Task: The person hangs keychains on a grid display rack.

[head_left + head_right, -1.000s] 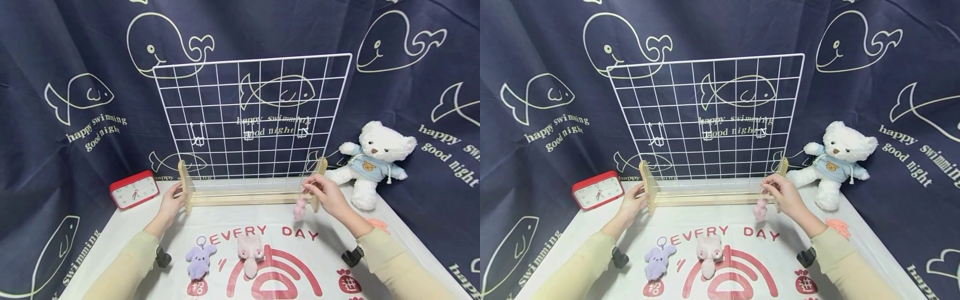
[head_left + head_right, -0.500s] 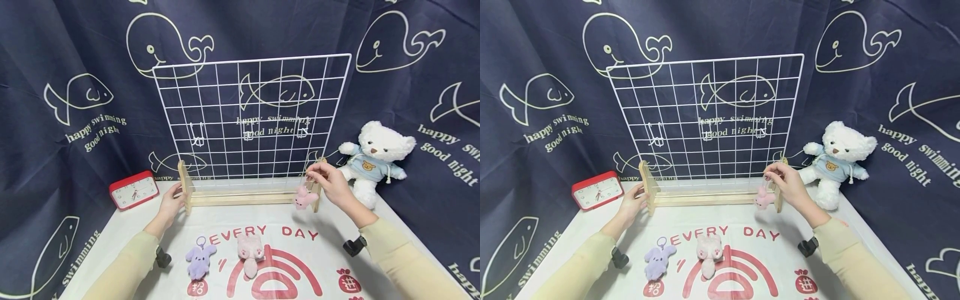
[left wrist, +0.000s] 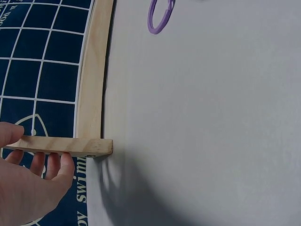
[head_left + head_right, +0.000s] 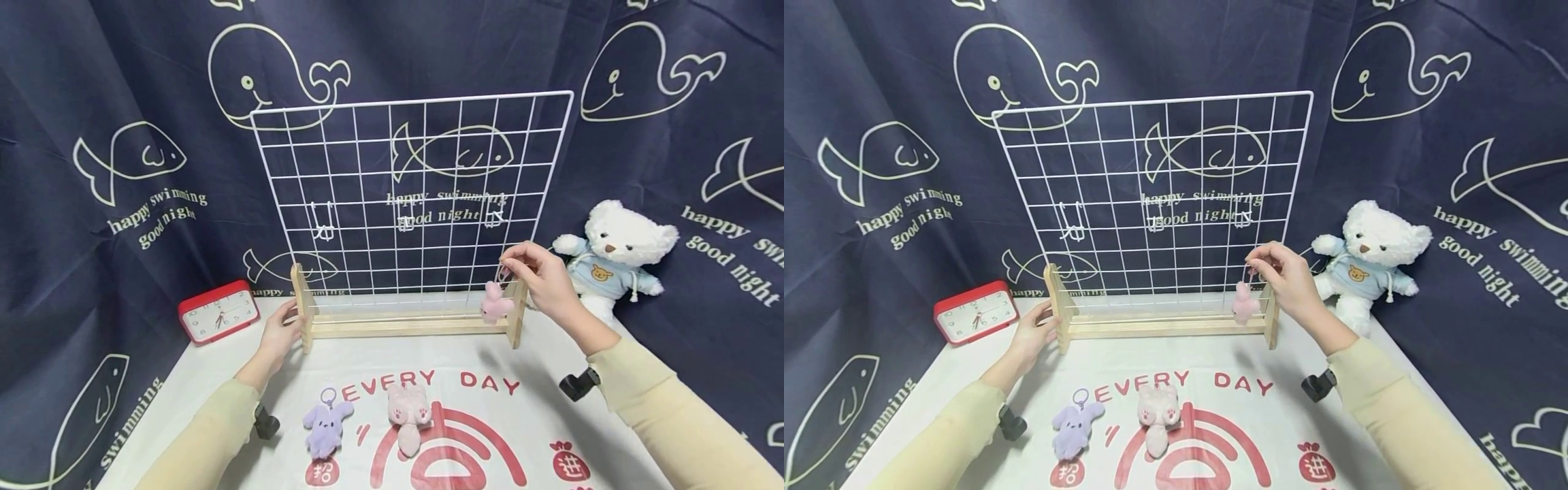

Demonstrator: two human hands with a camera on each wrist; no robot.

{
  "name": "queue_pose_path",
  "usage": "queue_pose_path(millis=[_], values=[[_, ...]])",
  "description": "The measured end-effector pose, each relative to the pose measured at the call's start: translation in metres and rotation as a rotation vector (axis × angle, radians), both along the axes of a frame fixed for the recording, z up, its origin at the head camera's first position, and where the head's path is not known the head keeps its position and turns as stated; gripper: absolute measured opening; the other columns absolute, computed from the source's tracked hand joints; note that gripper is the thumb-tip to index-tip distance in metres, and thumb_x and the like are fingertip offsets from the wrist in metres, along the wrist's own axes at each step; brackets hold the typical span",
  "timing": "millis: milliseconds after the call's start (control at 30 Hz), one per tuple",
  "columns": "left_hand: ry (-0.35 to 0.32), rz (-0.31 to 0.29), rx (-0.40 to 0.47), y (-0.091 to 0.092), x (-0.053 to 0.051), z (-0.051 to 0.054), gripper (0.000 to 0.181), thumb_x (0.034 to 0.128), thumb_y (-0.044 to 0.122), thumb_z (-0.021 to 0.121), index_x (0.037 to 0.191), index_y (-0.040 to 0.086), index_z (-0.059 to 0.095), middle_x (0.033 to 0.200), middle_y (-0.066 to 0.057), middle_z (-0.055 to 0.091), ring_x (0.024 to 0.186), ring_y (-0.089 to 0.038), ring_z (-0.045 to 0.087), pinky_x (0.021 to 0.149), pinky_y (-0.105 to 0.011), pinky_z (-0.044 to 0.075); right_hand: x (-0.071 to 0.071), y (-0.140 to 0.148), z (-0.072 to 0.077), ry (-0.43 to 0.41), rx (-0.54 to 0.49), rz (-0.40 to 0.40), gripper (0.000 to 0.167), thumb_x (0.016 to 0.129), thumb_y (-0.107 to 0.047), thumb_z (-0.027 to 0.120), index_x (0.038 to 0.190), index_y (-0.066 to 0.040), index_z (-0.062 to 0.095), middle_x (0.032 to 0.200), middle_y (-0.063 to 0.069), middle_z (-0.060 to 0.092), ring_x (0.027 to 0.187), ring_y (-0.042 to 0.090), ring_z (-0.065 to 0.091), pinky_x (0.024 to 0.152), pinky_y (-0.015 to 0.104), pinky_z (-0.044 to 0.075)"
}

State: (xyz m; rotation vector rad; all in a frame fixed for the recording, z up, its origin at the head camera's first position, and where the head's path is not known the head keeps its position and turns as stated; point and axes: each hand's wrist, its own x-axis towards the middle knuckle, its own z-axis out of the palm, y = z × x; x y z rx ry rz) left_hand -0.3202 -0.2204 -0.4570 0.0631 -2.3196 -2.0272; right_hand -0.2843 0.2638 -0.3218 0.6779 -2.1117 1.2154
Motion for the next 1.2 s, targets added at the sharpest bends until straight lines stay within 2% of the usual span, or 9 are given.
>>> queue_pose_path(millis=[67, 233, 300, 533, 633, 1000, 1200], values=[[0.000, 0.005, -0.001, 0.000, 0.000, 0.000, 0.059, 0.1027, 0.000, 0.052, 0.158, 0.000, 0.031, 0.150, -0.031, 0.041, 0.132, -0.044, 0.047, 0.110, -0.053, 0.043, -0.002, -0.001, 0.004, 0.014, -0.004, 0.008, 0.011, 0.093, 0.014, 0.064, 0.098, 0.006, 0.069, 0.086, -0.001, 0.068, 0.070, -0.002, 0.059, 0.061, 0.012, 0.048], [0.007, 0.006, -0.010, 0.001, 0.001, 0.000, 0.059, 0.1021, 0.001, 0.053, 0.158, 0.000, 0.032, 0.150, -0.031, 0.042, 0.130, -0.044, 0.048, 0.110, -0.054, 0.043, -0.006, -0.004, 0.015, 0.021, -0.032, -0.006, 0.007, 0.094, 0.012, 0.064, 0.098, 0.007, 0.068, 0.083, -0.011, 0.065, 0.069, -0.002, 0.058, 0.060, 0.012, 0.047], [0.009, 0.004, -0.008, 0.002, 0.001, 0.001, 0.059, 0.1020, 0.000, 0.053, 0.157, 0.000, 0.032, 0.149, -0.031, 0.042, 0.131, -0.044, 0.048, 0.111, -0.054, 0.042, -0.007, -0.005, 0.019, 0.025, -0.044, -0.012, 0.006, 0.094, 0.011, 0.064, 0.098, 0.008, 0.068, 0.081, -0.011, 0.065, 0.069, -0.002, 0.058, 0.060, 0.011, 0.046], [0.016, 0.006, 0.003, 0.001, 0.001, 0.002, 0.059, 0.1015, -0.001, 0.052, 0.157, -0.001, 0.032, 0.148, -0.031, 0.043, 0.130, -0.044, 0.049, 0.111, -0.054, 0.042, -0.011, -0.006, 0.029, 0.062, -0.102, 0.005, 0.007, 0.093, 0.014, 0.064, 0.099, 0.011, 0.068, 0.081, 0.008, 0.066, 0.068, -0.001, 0.057, 0.058, 0.013, 0.045], [0.019, 0.009, -0.002, 0.001, 0.001, 0.002, 0.059, 0.1012, -0.001, 0.052, 0.157, -0.001, 0.033, 0.148, -0.031, 0.044, 0.129, -0.044, 0.050, 0.110, -0.053, 0.043, -0.011, -0.007, 0.031, 0.074, -0.128, -0.005, 0.007, 0.094, 0.013, 0.064, 0.099, 0.011, 0.068, 0.081, 0.011, 0.065, 0.068, 0.000, 0.058, 0.058, 0.013, 0.046], [0.016, -0.003, -0.014, 0.002, 0.001, 0.003, 0.059, 0.1015, 0.000, 0.052, 0.157, -0.002, 0.031, 0.149, -0.032, 0.042, 0.134, -0.047, 0.046, 0.111, -0.055, 0.041, -0.016, -0.006, 0.036, 0.103, -0.158, -0.041, 0.008, 0.095, 0.008, 0.065, 0.100, 0.013, 0.066, 0.081, -0.011, 0.065, 0.070, 0.006, 0.062, 0.061, 0.013, 0.047], [0.014, 0.010, -0.012, 0.002, 0.001, 0.000, 0.058, 0.1017, -0.001, 0.052, 0.156, -0.002, 0.032, 0.149, -0.032, 0.042, 0.133, -0.046, 0.048, 0.111, -0.054, 0.042, -0.018, -0.007, 0.039, 0.096, -0.164, -0.057, 0.009, 0.097, 0.005, 0.065, 0.102, 0.013, 0.067, 0.083, -0.013, 0.065, 0.071, 0.008, 0.061, 0.063, 0.013, 0.048]])
